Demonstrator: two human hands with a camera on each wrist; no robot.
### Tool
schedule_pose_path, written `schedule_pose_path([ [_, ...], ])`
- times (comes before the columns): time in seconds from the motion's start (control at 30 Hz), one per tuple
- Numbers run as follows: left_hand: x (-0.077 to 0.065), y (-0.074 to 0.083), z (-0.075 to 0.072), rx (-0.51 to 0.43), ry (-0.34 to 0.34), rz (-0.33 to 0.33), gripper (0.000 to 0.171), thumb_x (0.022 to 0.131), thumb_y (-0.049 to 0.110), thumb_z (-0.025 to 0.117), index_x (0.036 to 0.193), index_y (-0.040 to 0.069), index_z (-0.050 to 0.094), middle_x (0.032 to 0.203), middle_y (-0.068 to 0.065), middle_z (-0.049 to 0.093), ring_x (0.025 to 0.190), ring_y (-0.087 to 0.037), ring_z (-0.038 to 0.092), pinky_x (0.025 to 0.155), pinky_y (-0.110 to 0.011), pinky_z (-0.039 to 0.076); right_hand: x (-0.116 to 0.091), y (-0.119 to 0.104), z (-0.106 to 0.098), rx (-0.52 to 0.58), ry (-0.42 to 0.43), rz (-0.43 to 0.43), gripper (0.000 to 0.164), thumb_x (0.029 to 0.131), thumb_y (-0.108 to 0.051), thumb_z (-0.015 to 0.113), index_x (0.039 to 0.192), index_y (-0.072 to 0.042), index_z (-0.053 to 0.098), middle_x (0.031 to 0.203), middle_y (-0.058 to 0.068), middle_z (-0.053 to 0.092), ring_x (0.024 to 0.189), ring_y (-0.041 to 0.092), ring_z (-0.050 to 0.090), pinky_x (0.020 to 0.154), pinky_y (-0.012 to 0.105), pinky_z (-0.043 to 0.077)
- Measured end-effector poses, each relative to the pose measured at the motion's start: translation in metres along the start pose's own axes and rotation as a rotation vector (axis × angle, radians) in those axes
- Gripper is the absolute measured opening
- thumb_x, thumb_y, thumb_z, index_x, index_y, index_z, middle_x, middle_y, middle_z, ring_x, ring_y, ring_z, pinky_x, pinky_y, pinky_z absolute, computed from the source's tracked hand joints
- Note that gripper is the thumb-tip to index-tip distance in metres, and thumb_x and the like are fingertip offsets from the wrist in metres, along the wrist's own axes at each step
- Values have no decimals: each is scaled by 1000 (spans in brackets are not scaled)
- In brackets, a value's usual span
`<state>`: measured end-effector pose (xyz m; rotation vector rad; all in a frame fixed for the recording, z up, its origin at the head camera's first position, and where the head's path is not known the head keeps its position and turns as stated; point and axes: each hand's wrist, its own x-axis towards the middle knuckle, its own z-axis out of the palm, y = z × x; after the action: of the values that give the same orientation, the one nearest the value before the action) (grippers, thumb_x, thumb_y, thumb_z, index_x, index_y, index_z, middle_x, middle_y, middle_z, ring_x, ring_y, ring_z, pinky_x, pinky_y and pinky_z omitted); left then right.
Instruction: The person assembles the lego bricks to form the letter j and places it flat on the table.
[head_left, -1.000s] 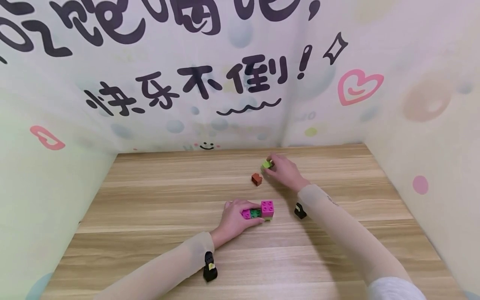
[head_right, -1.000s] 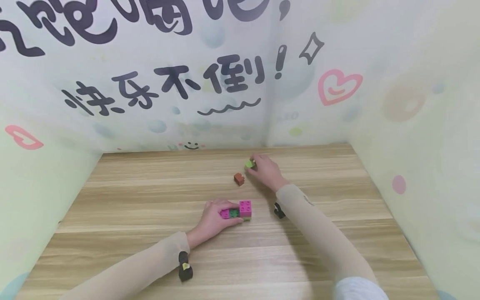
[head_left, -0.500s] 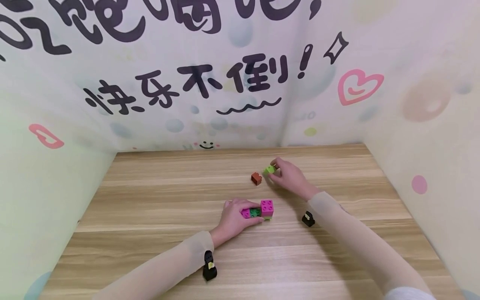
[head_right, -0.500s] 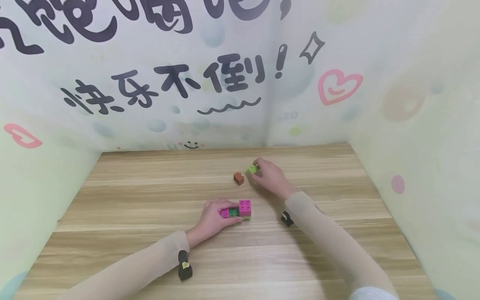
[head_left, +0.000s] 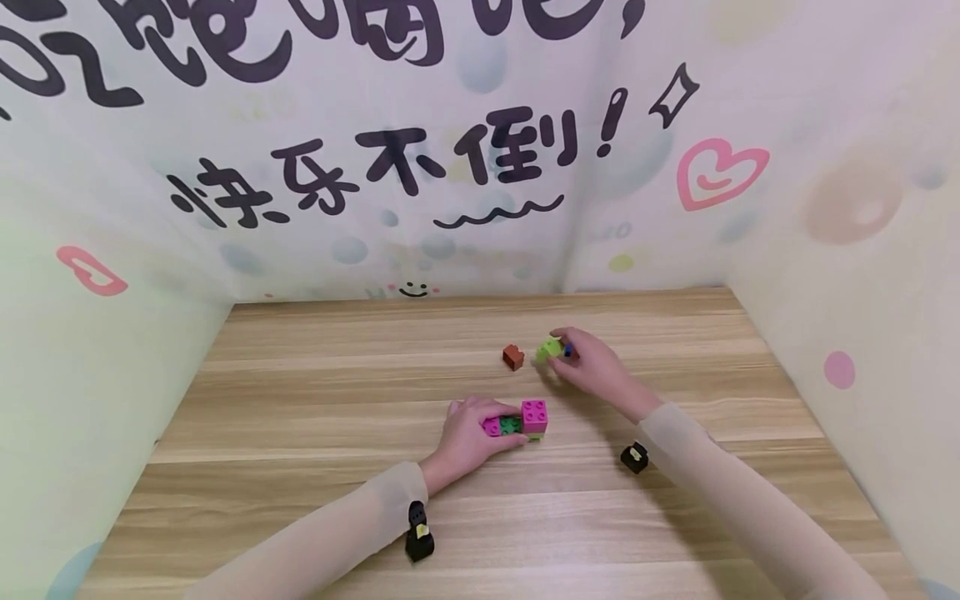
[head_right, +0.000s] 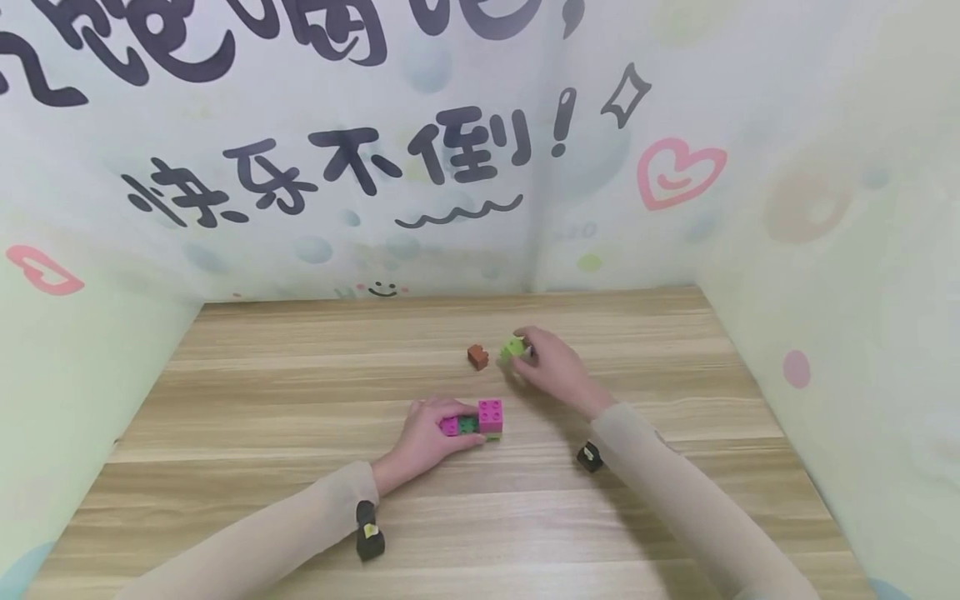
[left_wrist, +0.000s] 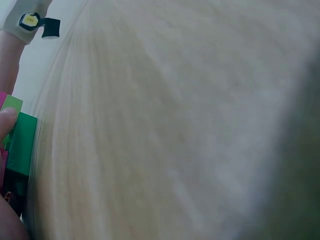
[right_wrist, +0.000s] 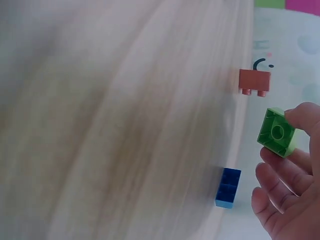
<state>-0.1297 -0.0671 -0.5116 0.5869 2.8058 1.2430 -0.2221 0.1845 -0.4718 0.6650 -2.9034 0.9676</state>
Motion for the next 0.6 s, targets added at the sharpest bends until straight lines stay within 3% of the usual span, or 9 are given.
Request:
schedule_pose_path([
  [0.33,0,1,0,-6,-3,-11,43,82,43,88,119,24,79,116,5,76,111,-18,59,91,-40,31,-23,-6,-7,38,4,-51,44,98,-18,73,136,0,62,120,13,70,98,25,63,81,41,54],
  [0.6,0,0,1,-6,1,-12,43,82,43,88,119,24,79,116,5,76,110,-17,59,91,-40,31,-39,-17,-12,71,21,-74,42,96,-16,75,135,-5,64,115,6,70,95,20,62,79,37,53],
])
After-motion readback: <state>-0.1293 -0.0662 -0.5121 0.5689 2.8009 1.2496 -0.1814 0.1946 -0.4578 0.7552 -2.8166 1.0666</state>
